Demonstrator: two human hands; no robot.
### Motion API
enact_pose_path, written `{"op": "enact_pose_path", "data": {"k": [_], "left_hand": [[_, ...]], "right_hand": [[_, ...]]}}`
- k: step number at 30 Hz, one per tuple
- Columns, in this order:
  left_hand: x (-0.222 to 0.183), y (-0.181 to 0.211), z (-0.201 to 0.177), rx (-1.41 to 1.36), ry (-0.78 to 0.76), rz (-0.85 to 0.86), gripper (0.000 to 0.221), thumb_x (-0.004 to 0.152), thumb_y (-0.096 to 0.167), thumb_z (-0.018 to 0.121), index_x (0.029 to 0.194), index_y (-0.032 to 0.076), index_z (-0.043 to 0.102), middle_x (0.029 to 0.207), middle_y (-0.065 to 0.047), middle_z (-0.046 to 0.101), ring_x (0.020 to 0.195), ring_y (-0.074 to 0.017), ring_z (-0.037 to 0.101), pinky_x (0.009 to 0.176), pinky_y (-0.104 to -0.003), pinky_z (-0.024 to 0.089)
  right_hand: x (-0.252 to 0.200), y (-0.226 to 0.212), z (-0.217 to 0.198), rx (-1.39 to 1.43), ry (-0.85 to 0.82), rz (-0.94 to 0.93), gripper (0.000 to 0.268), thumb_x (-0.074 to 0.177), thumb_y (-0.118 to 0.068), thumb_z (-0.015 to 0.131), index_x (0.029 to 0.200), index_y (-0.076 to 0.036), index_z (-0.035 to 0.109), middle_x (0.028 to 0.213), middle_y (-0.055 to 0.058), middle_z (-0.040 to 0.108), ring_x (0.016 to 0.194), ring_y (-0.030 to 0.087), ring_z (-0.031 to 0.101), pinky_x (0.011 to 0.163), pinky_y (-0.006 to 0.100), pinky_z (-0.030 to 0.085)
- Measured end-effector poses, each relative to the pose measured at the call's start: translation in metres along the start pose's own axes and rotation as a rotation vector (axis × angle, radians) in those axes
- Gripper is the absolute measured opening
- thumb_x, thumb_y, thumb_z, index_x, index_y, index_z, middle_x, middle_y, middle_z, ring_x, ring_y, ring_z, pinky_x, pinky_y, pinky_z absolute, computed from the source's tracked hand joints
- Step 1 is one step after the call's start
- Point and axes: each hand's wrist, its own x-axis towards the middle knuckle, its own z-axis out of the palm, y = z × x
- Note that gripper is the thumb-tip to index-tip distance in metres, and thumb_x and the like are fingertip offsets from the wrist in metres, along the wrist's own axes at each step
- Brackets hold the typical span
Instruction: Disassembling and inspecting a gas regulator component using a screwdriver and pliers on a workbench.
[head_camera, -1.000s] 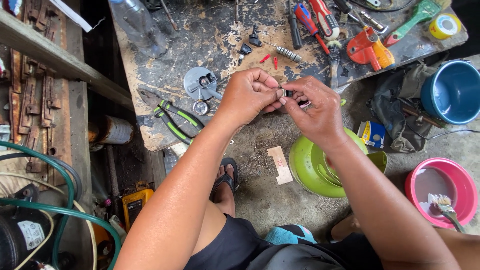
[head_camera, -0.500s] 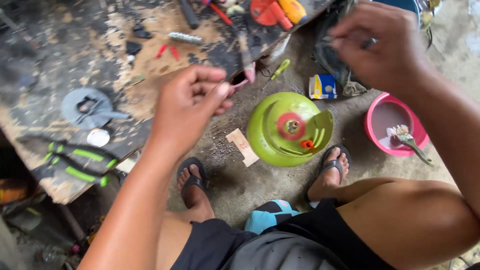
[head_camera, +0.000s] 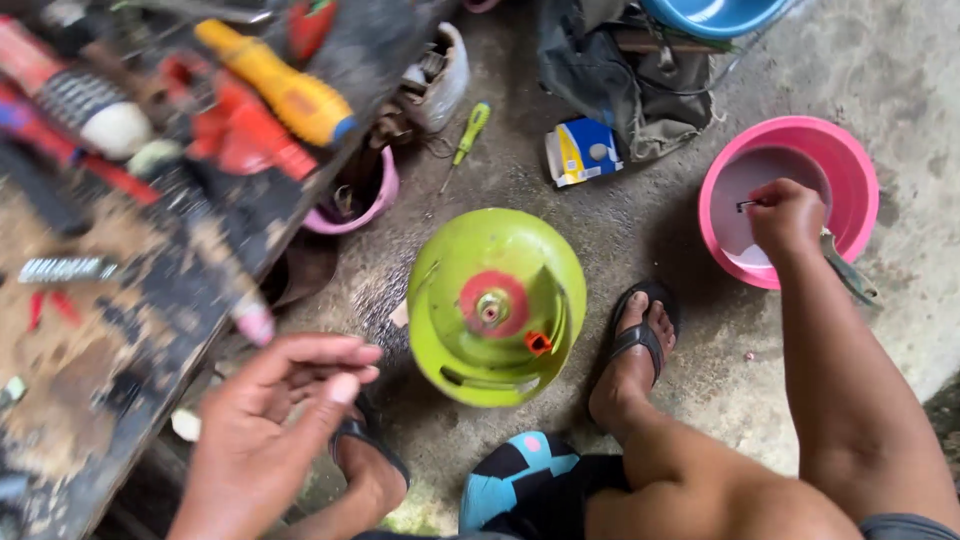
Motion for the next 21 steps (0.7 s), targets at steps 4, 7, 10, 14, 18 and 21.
{"op": "enact_pose_path", "data": {"k": [4, 7, 10, 14, 18, 21], "left_hand": [[0.051, 0.022, 0.057, 0.264, -0.186, 0.089, 0.023, 0.087, 0.012, 0.072, 0.109, 0.009, 0.076, 0.102, -0.003, 0.085, 0.093, -0.0092, 0.079, 0.087, -0.023, 0.063], [0.079, 0.034, 0.094, 0.348, -0.276, 0.158, 0.02, 0.089, 0.013, 0.069, 0.108, 0.012, 0.077, 0.103, 0.0, 0.084, 0.092, -0.0071, 0.079, 0.083, -0.023, 0.063], [0.094, 0.038, 0.119, 0.375, -0.288, 0.173, 0.019, 0.089, 0.019, 0.07, 0.105, 0.013, 0.077, 0.103, 0.001, 0.085, 0.095, -0.0076, 0.079, 0.084, -0.024, 0.064], [0.097, 0.037, 0.127, 0.376, -0.327, 0.161, 0.019, 0.09, 0.02, 0.07, 0.106, 0.013, 0.077, 0.104, 0.001, 0.084, 0.097, -0.0081, 0.079, 0.085, -0.023, 0.062], [0.087, 0.035, 0.11, 0.399, -0.244, 0.075, 0.019, 0.088, 0.014, 0.07, 0.106, 0.014, 0.078, 0.105, 0.0, 0.086, 0.098, -0.0094, 0.081, 0.084, -0.024, 0.064], [0.07, 0.027, 0.082, 0.321, -0.126, 0.033, 0.021, 0.09, 0.01, 0.068, 0.108, 0.007, 0.076, 0.105, -0.006, 0.084, 0.097, -0.0125, 0.081, 0.092, -0.025, 0.062]], "right_hand": [[0.009, 0.013, 0.033, -0.22, -0.113, 0.011, 0.02, 0.085, -0.018, 0.067, 0.094, -0.03, 0.081, 0.094, -0.001, 0.077, 0.085, 0.028, 0.069, 0.077, 0.039, 0.054], [0.01, 0.016, 0.039, -0.228, -0.073, 0.136, 0.036, 0.072, -0.007, 0.059, 0.095, -0.028, 0.078, 0.094, 0.008, 0.075, 0.09, 0.039, 0.068, 0.076, 0.045, 0.051], [0.02, 0.008, 0.03, -0.097, 0.06, 0.037, 0.018, 0.079, -0.015, 0.062, 0.086, -0.027, 0.074, 0.086, 0.005, 0.075, 0.083, 0.033, 0.069, 0.071, 0.045, 0.052], [0.016, -0.006, 0.014, -0.136, -0.223, -0.08, 0.035, 0.078, -0.001, 0.063, 0.097, -0.026, 0.079, 0.094, 0.002, 0.077, 0.088, 0.031, 0.069, 0.067, 0.045, 0.051], [0.014, -0.001, 0.02, -0.072, -0.128, -0.075, 0.018, 0.087, -0.012, 0.071, 0.096, -0.026, 0.079, 0.095, 0.002, 0.077, 0.089, 0.029, 0.069, 0.074, 0.043, 0.051], [0.016, -0.012, -0.011, 0.033, 0.049, -0.246, 0.017, 0.089, -0.013, 0.082, 0.1, -0.026, 0.08, 0.095, -0.006, 0.076, 0.083, 0.014, 0.068, 0.07, 0.032, 0.049]]}}
